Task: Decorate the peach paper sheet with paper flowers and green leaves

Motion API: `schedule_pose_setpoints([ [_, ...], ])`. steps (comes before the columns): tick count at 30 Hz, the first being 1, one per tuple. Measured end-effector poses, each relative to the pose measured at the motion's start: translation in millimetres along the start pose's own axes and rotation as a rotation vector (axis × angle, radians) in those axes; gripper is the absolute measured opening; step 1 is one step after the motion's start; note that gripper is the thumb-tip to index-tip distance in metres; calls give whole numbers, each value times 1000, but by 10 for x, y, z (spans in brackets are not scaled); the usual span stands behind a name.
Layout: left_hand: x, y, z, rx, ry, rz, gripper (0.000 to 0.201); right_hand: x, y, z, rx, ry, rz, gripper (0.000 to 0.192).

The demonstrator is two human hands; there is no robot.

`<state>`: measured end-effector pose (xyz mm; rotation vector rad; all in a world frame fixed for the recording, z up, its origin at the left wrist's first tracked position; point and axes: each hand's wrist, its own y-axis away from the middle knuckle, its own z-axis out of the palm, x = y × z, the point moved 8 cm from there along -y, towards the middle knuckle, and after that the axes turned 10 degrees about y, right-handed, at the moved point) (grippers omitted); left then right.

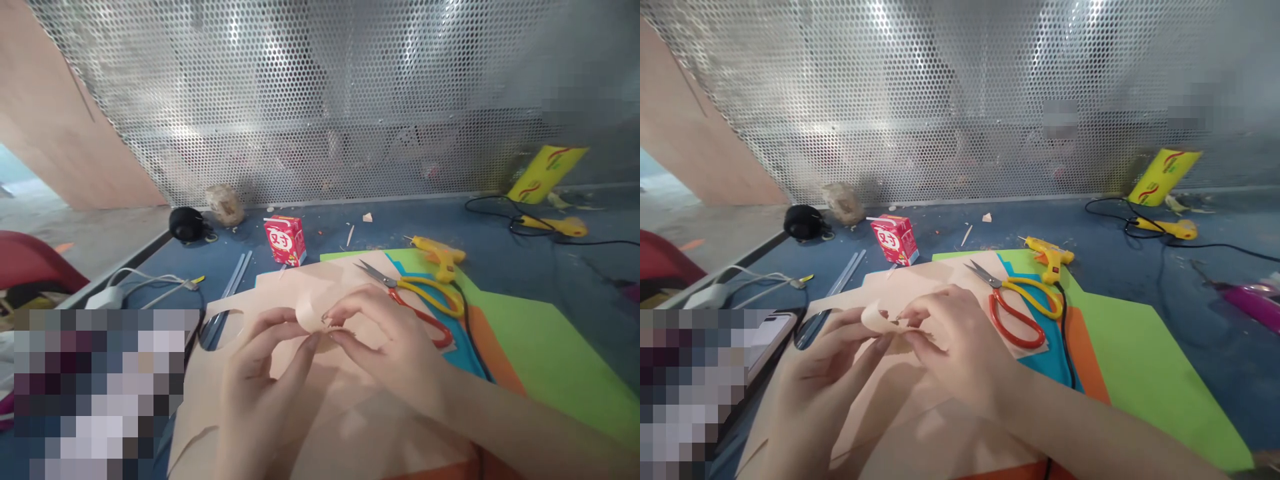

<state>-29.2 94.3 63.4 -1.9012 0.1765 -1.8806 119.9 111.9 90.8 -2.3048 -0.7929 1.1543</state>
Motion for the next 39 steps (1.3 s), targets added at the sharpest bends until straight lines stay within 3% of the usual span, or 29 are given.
schedule_pose_setpoints([
  [5, -25, 6, 44, -64, -10, -2, 11, 8, 4, -13, 12, 57, -11, 16],
  [9, -7, 26, 31, -37, -36, 30, 13, 26, 2, 2, -1, 79, -11, 14],
  [12, 102, 36, 60, -62, -211, 160, 18, 23, -1, 14, -24, 92, -22, 13],
  [15, 300, 74, 95, -63, -408, 400, 17, 33, -8, -12, -12, 154, -30, 16],
  [17, 406, 122, 116, -60, -475, 538, 18, 58, -19, -41, 3, 201, -25, 27],
  [19, 420, 145, 110, -55, -500, 564, 18, 74, -35, -63, 7, 208, -36, 41],
  [23, 174, 91, -15, 20, -386, 243, 11, 44, -77, -112, 4, 144, -118, 50],
  [27, -98, 80, -51, 76, 44, -122, 21, -64, -117, -182, -5, 182, -269, 44],
  [29, -143, 83, 23, 22, 141, -225, 22, -103, -125, -180, -47, 221, -334, 41],
  [32, -134, 86, 102, -40, 138, -287, 20, -67, -127, -123, -137, 202, -315, 36],
  [34, -104, 80, 95, -6, 154, -280, 24, -26, -107, -52, -194, 155, -277, 31],
  [39, -93, 71, 68, 66, 191, -270, 38, 161, -80, 28, -191, 59, -17, 22],
])
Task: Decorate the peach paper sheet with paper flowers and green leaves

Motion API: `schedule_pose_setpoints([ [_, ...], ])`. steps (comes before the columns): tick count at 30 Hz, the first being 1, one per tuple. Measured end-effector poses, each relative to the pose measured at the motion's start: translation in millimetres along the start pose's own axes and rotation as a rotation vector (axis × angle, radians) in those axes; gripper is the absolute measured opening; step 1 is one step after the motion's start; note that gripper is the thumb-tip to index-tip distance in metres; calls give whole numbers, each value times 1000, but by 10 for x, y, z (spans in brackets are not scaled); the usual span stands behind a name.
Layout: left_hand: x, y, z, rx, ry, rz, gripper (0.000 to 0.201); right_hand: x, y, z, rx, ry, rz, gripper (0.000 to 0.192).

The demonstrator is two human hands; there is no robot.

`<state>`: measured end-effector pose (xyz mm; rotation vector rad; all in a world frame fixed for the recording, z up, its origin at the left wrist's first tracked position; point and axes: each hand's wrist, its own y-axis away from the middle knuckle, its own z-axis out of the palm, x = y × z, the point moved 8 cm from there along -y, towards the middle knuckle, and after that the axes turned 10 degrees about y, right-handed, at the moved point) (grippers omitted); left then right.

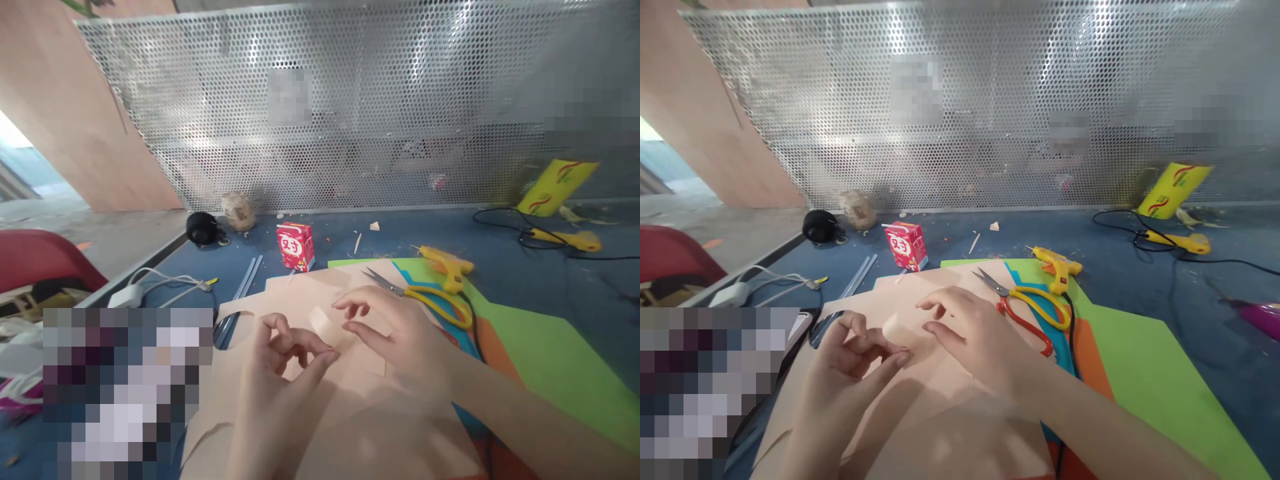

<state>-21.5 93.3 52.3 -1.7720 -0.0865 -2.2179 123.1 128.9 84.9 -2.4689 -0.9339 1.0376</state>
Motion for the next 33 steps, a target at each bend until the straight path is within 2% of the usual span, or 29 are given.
schedule_pose_setpoints([
  [2, -9, -1, 2, -12, -26, -1, 36, 24, 1, -3, 0, -46, 50, 25],
  [7, -46, 35, 25, -59, -59, -50, 31, -65, -23, 8, -92, -121, 12, 29],
  [13, -101, 78, 62, -77, 69, -182, 32, -85, -46, 27, -134, -202, 48, 11],
  [17, -68, 43, 45, -42, 116, -133, 32, 44, -21, 106, -167, -309, 205, 10],
  [24, -93, 14, -1, 15, 88, -107, 25, 240, 104, 381, -266, -735, 441, 7],
  [28, -139, -15, -19, -30, 78, -93, 22, 275, 114, 395, -317, -663, 502, 9],
  [30, -151, -24, -15, -52, 73, -83, 21, 256, 93, 376, -326, -612, 488, 18],
  [33, -153, -19, -28, -8, 100, -93, 22, 236, 75, 354, -301, -618, 487, 32],
])
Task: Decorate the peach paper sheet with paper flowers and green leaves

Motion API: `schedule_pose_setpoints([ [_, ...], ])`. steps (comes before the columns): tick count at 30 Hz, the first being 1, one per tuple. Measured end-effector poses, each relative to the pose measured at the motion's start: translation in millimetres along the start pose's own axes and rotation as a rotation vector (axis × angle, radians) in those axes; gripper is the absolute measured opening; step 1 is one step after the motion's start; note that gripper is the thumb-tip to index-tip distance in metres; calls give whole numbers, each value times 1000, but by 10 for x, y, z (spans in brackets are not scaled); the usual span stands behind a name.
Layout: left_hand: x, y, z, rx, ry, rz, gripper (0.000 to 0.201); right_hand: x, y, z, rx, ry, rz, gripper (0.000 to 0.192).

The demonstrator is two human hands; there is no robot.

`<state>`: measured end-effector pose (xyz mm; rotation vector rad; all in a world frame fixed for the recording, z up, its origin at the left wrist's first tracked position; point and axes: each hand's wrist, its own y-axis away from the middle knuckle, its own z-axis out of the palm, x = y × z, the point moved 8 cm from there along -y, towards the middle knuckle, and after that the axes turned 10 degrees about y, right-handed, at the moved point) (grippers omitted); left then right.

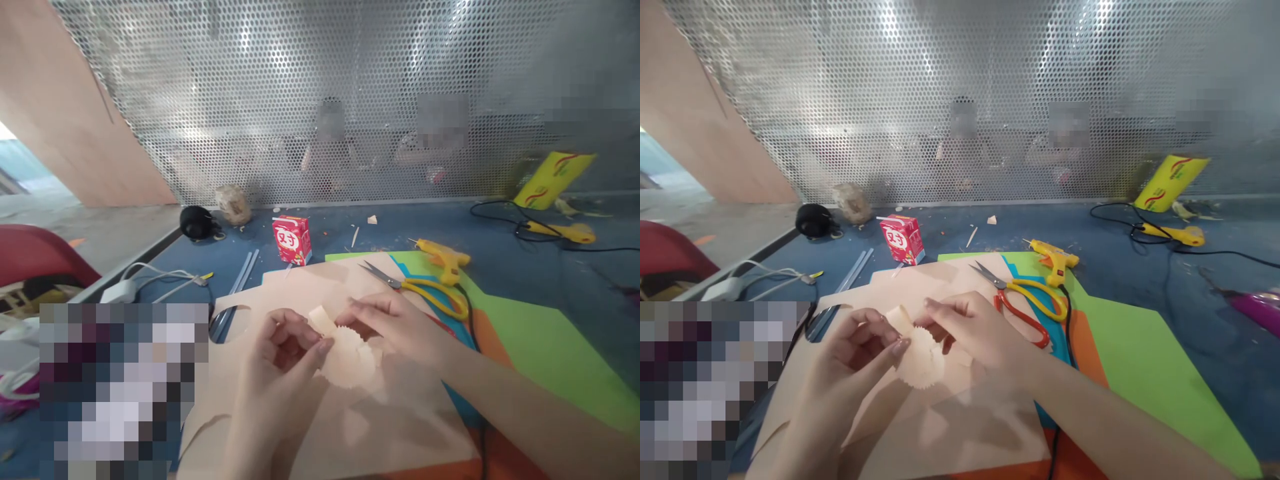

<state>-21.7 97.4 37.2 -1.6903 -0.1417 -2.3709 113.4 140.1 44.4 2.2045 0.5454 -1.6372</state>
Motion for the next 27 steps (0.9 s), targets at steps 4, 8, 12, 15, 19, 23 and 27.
schedule_pose_setpoints([
  [4, 21, 16, 29, 8, 16, 4, 24, -24, 23, 109, -121, -48, -37, 19],
  [8, -2, 13, -2, 9, -34, 2, 23, 27, 37, 126, -139, -85, -1, 14],
  [12, -54, 8, -29, -13, -97, -19, 22, 58, 16, 87, -90, -44, -2, 12],
  [15, -90, 2, -46, -33, -122, -28, 18, 81, 1, 95, -90, -65, 24, 12],
  [19, -113, -7, -63, -51, -164, -28, 17, 98, 4, 125, -113, -108, 64, 9],
  [23, -77, 8, -57, -14, -162, -34, 18, 105, 15, 105, -99, -80, 81, 10],
  [27, -35, 35, -51, 34, -140, -34, 18, 101, 29, 87, -100, -25, 91, 14],
])
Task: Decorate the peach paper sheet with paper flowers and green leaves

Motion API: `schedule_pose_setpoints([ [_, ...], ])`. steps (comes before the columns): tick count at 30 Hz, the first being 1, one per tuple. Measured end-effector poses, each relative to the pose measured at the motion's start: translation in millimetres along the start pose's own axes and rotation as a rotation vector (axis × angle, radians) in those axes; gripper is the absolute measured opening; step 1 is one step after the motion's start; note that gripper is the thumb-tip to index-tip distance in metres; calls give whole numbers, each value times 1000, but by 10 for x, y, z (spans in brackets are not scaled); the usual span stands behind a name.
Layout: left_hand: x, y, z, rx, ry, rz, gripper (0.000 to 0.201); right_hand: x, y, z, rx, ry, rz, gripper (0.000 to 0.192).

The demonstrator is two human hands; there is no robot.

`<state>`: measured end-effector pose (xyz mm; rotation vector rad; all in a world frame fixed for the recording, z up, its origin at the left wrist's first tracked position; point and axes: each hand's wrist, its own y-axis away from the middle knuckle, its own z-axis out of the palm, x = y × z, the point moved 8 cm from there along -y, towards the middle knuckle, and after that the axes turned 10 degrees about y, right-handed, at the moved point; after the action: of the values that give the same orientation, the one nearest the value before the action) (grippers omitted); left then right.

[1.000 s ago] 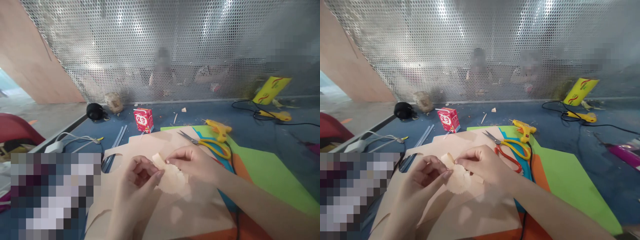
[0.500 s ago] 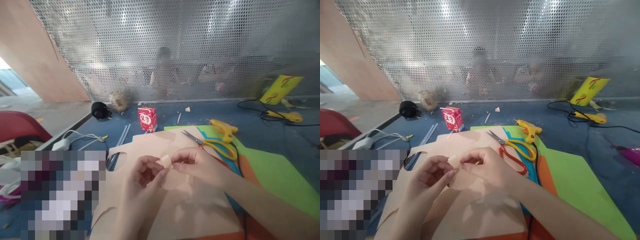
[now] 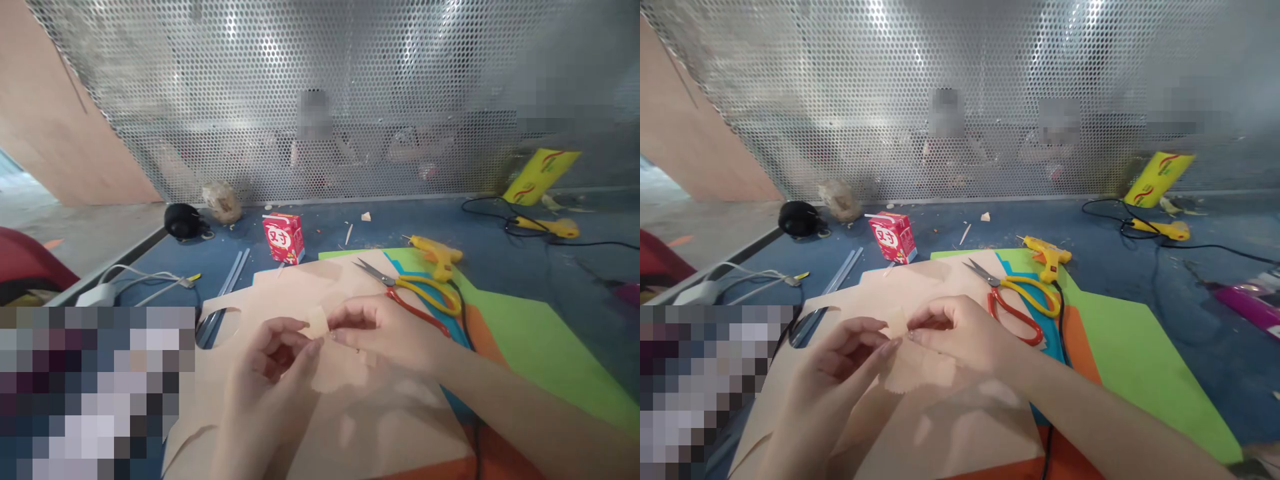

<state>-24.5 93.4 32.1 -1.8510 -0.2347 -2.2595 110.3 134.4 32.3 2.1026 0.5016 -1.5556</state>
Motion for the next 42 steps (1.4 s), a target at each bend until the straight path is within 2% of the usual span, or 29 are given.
schedule_pose_setpoints([
  [15, -19, 18, 43, -3, 28, -68, 23, 31, -21, 32, -20, -115, -13, 12],
  [25, -11, 12, 10, 23, 35, -49, 23, 6, -15, 64, -42, -100, 4, 5],
  [32, -78, -4, 0, -56, -6, -26, 21, 20, -16, 51, -8, -104, 28, 6],
  [34, -101, -6, -20, -46, -7, -23, 22, 26, -21, 45, -5, -110, 14, 5],
  [38, -142, -10, 28, -99, -17, -47, 27, 4, -26, 44, 0, -117, -30, 4],
  [42, -135, -16, 0, -52, 7, -45, 29, -1, -25, 65, -10, -136, -7, 4],
])
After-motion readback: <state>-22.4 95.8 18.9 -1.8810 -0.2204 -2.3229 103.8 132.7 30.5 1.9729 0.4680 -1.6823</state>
